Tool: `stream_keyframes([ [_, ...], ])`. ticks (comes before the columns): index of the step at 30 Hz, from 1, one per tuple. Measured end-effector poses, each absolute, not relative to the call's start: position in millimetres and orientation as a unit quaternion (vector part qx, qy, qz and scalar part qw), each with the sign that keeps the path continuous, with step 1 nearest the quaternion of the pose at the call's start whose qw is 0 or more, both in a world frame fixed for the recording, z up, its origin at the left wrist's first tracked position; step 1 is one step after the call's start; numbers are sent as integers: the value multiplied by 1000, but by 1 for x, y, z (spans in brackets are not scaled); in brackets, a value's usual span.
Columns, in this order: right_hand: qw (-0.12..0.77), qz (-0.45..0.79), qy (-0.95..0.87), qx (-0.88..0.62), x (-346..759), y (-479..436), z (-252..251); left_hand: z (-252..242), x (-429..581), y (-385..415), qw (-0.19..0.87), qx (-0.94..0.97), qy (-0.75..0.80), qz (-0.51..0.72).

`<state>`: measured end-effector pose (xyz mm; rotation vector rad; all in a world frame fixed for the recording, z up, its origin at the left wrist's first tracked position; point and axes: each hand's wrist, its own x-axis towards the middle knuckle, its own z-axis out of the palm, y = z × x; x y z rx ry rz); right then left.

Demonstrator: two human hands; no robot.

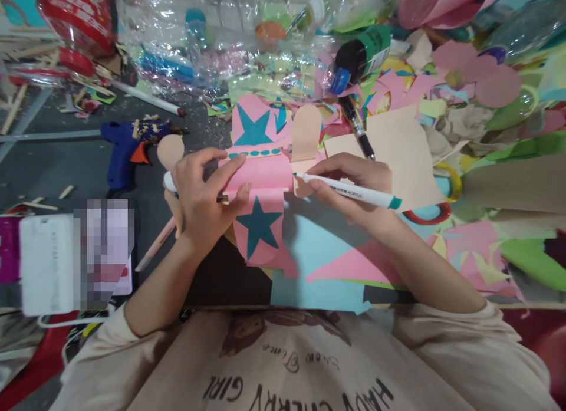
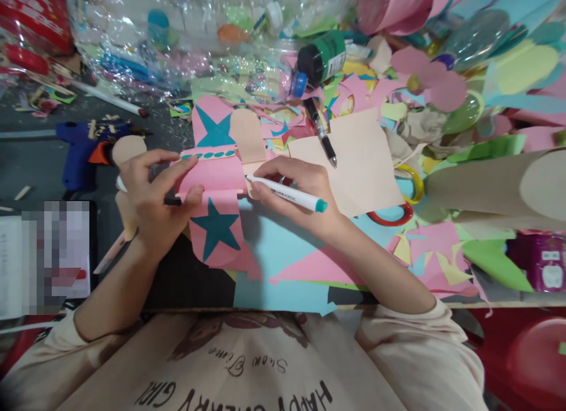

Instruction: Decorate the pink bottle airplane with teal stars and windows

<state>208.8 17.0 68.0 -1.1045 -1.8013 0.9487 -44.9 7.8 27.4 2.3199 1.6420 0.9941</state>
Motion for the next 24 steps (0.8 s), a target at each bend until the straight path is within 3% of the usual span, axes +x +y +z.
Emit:
stream_keyframes([
  [24, 420, 341, -702, -462, 218, 20, 72, 28, -45, 8, 56, 770, 554, 312],
])
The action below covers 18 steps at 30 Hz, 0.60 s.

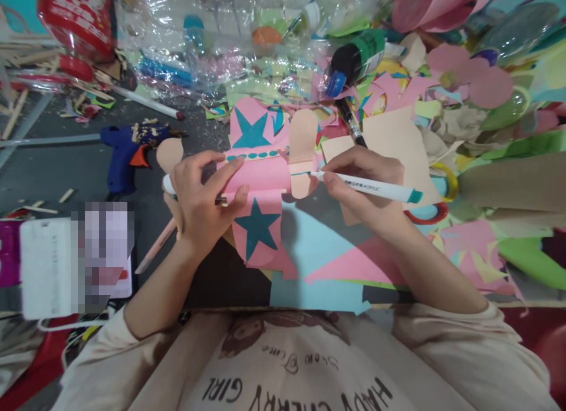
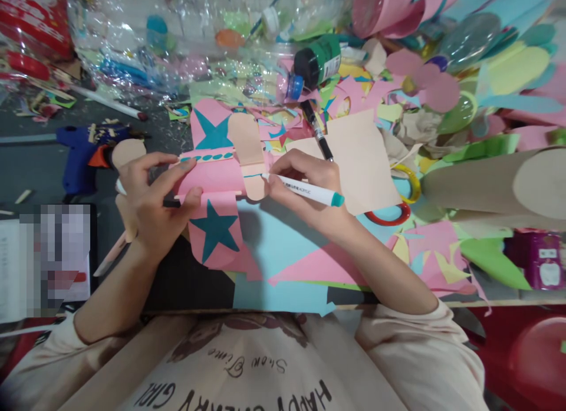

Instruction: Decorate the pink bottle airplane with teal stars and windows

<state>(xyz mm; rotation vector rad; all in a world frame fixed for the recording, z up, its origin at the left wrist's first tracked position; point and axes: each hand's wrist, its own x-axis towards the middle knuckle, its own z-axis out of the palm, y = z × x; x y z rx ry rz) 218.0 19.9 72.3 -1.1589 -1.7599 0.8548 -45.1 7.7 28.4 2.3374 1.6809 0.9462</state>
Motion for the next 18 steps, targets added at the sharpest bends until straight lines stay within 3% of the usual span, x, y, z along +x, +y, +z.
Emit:
stream_keyframes([
  [14, 430, 305, -705, -474, 221, 22, 70, 32, -43, 6, 36, 771, 558, 305],
  [18, 479, 254, -691, -477, 225, 18, 72, 31, -43, 7, 43, 764, 568, 302],
])
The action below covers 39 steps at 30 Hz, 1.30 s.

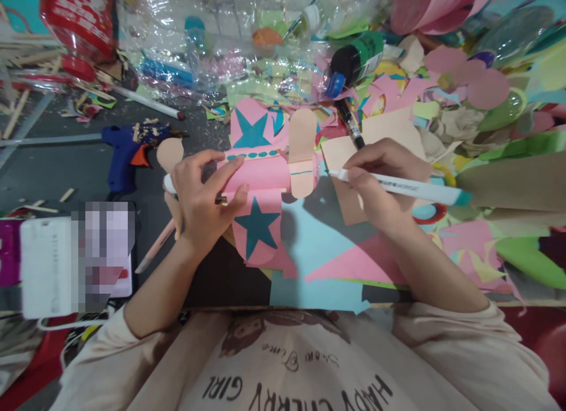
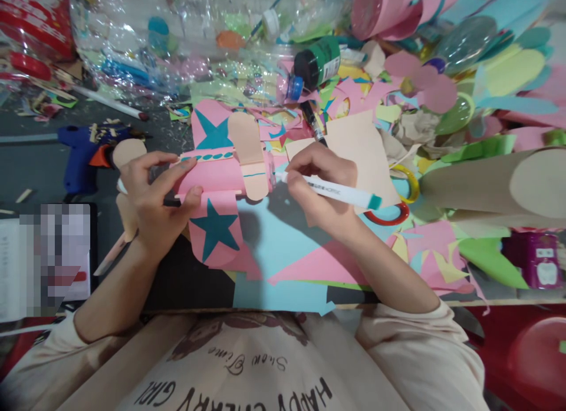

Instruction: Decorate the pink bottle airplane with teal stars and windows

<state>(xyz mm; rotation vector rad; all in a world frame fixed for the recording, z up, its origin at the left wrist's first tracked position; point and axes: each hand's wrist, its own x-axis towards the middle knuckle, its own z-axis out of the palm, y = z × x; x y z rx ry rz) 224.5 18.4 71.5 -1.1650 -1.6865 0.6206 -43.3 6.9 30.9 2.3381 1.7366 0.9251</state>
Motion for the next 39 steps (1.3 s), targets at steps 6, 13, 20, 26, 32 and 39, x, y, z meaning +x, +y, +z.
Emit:
stream_keyframes([
  [6, 496, 253, -688, -465, 221, 16, 66, 31, -43, 7, 71, 760, 569, 307],
  [13, 474, 261, -706, -458, 218, 16, 62, 31, -44, 8, 51, 763, 566, 307],
  [20, 464, 273, -700, -470, 218, 16, 59, 33, -43, 7, 68, 762, 566, 307],
  [26, 468, 259, -721, -440, 214, 16, 58, 31, -43, 7, 48, 767, 562, 306],
  [32, 434, 206, -766, -428, 212, 14, 62, 30, -44, 8, 65, 765, 561, 310],
  [39, 425, 194, -780, -417, 209, 11, 59, 31, -44, 8, 86, 759, 569, 303],
])
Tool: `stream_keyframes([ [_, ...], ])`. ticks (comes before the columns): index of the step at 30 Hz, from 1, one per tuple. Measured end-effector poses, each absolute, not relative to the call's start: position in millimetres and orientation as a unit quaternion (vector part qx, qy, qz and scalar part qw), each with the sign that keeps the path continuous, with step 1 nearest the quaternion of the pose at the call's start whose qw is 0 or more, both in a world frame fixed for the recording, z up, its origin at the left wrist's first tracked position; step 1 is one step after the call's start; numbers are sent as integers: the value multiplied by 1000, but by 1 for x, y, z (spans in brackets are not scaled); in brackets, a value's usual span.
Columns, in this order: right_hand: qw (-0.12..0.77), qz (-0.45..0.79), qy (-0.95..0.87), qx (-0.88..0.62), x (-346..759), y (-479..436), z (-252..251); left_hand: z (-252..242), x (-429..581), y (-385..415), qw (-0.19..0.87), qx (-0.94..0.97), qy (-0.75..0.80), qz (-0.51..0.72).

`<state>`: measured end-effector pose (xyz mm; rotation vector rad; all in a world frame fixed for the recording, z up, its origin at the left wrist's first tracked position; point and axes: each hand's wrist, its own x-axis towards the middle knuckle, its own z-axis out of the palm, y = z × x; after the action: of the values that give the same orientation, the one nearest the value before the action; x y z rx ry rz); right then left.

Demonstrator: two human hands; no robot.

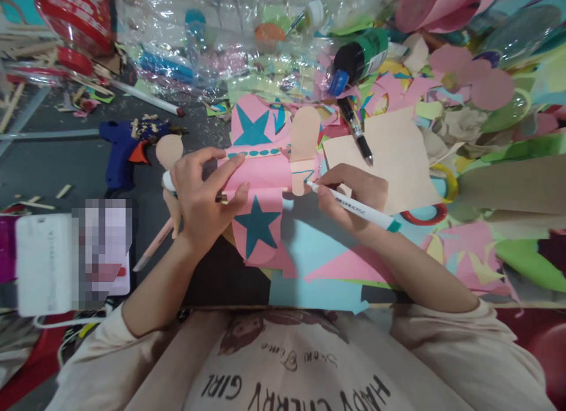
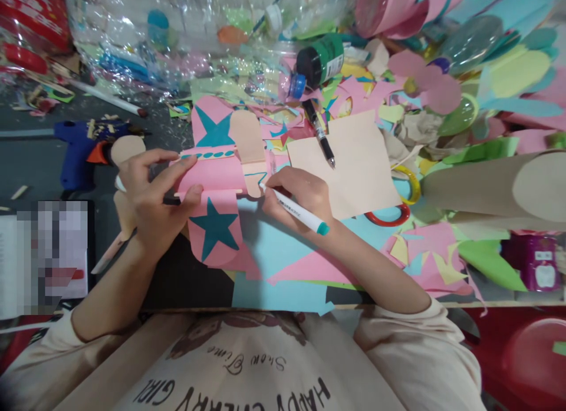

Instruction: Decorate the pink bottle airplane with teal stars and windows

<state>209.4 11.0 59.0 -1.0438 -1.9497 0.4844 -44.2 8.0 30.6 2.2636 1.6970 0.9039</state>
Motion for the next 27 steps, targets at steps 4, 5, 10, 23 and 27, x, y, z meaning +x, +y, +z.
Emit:
stream_keyframes([
  [4, 417, 189, -790, -409, 206, 11, 56, 32, -43, 7, 84, 761, 568, 302],
  [5, 419, 184, -794, -401, 206, 11, 55, 32, -43, 7, 85, 761, 568, 301],
  [10, 422, 180, -802, -383, 204, 10, 51, 31, -43, 7, 66, 765, 565, 303],
  [23, 436, 220, -779, -393, 205, 6, 53, 32, -44, 6, 64, 772, 546, 320],
  [27, 480, 293, -705, -433, 214, 12, 63, 33, -43, 5, 61, 771, 554, 308],
])
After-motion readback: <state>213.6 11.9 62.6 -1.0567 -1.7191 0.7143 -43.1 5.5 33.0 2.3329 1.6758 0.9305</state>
